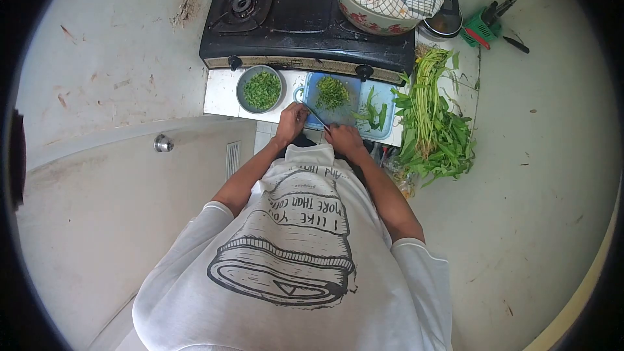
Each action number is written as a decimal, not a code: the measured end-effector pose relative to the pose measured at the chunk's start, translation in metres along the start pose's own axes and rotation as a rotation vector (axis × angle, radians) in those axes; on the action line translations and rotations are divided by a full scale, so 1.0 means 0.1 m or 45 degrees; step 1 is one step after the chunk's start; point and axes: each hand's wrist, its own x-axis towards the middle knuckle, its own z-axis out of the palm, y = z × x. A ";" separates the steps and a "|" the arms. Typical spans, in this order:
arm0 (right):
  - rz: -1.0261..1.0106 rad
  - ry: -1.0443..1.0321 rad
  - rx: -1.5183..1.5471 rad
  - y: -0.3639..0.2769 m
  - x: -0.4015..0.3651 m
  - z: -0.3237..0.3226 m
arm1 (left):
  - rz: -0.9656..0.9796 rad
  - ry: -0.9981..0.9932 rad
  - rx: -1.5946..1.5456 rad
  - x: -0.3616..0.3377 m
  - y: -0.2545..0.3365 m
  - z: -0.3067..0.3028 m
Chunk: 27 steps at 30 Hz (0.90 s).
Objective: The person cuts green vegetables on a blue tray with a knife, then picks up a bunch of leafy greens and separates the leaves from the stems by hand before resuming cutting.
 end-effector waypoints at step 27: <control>0.101 -0.115 0.211 0.01 0.00 -0.22 | 0.004 -0.039 0.255 0.15 0.01 0.02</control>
